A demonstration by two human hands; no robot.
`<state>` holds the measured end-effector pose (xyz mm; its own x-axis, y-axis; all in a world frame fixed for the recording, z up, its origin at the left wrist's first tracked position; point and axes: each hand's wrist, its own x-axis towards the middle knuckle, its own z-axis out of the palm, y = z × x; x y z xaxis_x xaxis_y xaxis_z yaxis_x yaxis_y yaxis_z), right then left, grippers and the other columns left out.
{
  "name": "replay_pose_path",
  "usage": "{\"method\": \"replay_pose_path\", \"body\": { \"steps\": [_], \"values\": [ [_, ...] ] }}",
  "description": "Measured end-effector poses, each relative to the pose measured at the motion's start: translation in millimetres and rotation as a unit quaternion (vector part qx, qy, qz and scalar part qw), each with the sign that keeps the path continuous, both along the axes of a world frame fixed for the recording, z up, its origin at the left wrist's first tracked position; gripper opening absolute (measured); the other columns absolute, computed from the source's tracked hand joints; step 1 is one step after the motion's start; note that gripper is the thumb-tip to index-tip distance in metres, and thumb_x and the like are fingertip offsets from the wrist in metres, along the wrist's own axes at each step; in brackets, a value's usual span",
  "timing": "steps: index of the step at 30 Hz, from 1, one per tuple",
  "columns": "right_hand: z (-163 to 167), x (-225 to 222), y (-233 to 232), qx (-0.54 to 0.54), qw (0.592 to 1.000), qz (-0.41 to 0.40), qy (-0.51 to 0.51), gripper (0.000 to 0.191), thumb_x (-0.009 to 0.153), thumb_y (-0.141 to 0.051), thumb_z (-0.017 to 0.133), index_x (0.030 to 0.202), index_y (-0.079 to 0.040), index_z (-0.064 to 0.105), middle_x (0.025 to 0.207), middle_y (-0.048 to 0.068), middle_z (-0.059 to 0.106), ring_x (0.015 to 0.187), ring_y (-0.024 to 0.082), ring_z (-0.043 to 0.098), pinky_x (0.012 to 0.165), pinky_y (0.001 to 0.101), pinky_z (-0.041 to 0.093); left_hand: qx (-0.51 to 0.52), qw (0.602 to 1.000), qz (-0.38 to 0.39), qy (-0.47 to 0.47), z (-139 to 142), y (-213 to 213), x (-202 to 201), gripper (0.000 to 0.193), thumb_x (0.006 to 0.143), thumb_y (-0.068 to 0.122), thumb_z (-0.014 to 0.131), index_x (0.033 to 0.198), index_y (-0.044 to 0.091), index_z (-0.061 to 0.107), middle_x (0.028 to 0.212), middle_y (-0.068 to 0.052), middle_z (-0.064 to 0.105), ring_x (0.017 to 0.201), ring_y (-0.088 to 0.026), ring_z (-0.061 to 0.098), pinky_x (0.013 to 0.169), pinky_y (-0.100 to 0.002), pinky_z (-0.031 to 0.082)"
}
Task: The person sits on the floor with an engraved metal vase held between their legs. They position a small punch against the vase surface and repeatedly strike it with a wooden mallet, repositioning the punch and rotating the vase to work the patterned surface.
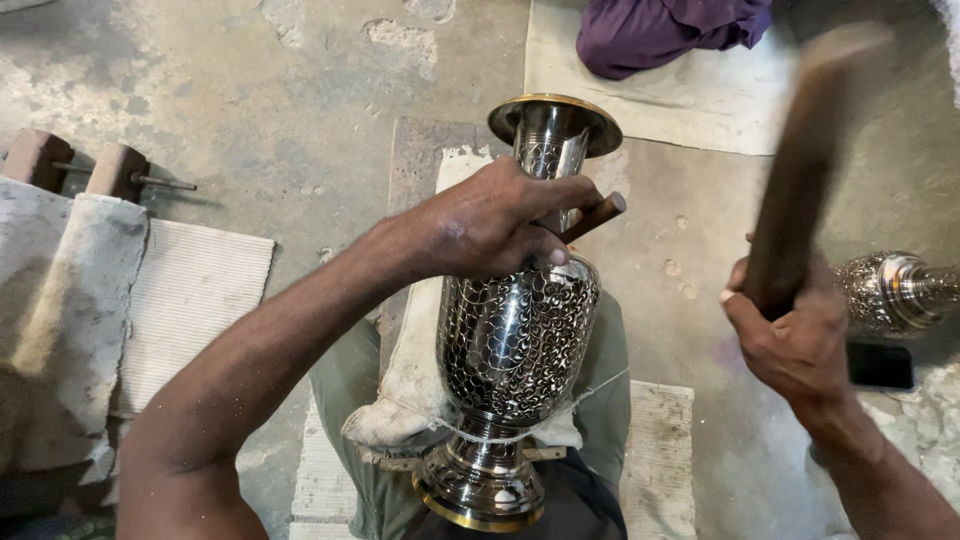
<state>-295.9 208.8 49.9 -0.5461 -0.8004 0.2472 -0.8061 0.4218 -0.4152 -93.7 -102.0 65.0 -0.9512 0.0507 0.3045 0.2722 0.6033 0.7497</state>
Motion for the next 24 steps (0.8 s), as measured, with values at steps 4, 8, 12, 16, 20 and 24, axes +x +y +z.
{"method": "replay_pose_path", "body": {
  "steps": [4, 8, 12, 16, 20, 24],
  "values": [
    [-1.4, 0.9, -0.6, 0.004, 0.998, -0.040, -0.041, 0.036, 0.089, -0.004, 0.070, 0.123, -0.006, 0.058, 0.088, 0.009, 0.068, 0.076, 0.021, 0.067, 0.073, 0.0373, 0.057, -0.014, 0.998, -0.005, 0.057, -3.5, 1.5, -2.0, 0.046, 0.086, 0.011, 0.077, 0.128, 0.007, 0.060, 0.086, -0.010, 0.075, 0.080, -0.026, 0.078, 0.069, -0.046, 0.062],
    [-3.3, 0.5, 0.2, -0.020, 1.000, 0.007, 0.015, 0.043, 0.092, -0.003, 0.065, 0.134, -0.005, 0.056, 0.094, 0.008, 0.068, 0.080, 0.018, 0.067, 0.073, 0.0348, 0.057, -0.009, 0.999, -0.011, 0.034, -5.2, -0.4, -2.3, 0.043, 0.088, 0.013, 0.077, 0.126, 0.007, 0.059, 0.083, -0.009, 0.074, 0.078, -0.026, 0.078, 0.070, -0.046, 0.061],
    [-5.4, -0.7, 3.1, -0.020, 0.998, 0.013, 0.056, 0.042, 0.092, -0.003, 0.064, 0.133, -0.004, 0.056, 0.093, 0.008, 0.067, 0.076, 0.018, 0.066, 0.070, 0.0352, 0.056, -0.018, 1.000, -0.012, 0.021, -5.8, -2.6, -1.8, 0.041, 0.088, 0.013, 0.077, 0.125, 0.008, 0.060, 0.079, -0.008, 0.074, 0.076, -0.026, 0.079, 0.069, -0.046, 0.061],
    [-6.3, -2.9, 4.3, -0.019, 0.999, -0.009, -0.041, 0.039, 0.091, -0.004, 0.066, 0.128, -0.006, 0.057, 0.085, 0.008, 0.061, 0.068, 0.021, 0.060, 0.063, 0.0384, 0.054, -0.004, 0.999, -0.017, 0.029, -6.1, -1.7, -2.3, 0.042, 0.090, 0.009, 0.073, 0.129, 0.008, 0.059, 0.083, -0.007, 0.075, 0.076, -0.023, 0.080, 0.070, -0.044, 0.063],
    [-4.9, -4.3, 2.5, -0.001, 0.998, 0.015, 0.064, 0.039, 0.093, -0.003, 0.063, 0.131, -0.006, 0.056, 0.090, 0.008, 0.063, 0.069, 0.019, 0.061, 0.061, 0.0352, 0.055, 0.005, 1.000, -0.023, 0.021, -4.3, -2.5, -1.7, 0.045, 0.085, 0.009, 0.075, 0.128, 0.008, 0.061, 0.080, -0.008, 0.075, 0.074, -0.023, 0.079, 0.068, -0.044, 0.062],
    [-1.8, -2.6, 1.0, 0.004, 0.992, 0.021, 0.121, 0.036, 0.095, -0.002, 0.065, 0.130, -0.009, 0.058, 0.089, 0.008, 0.063, 0.068, 0.019, 0.062, 0.063, 0.0372, 0.054, -0.001, 1.000, -0.014, -0.014, -1.4, -3.3, -0.4, 0.044, 0.085, 0.010, 0.075, 0.127, 0.009, 0.062, 0.074, -0.008, 0.074, 0.071, -0.023, 0.079, 0.066, -0.045, 0.061]
  ]
}}
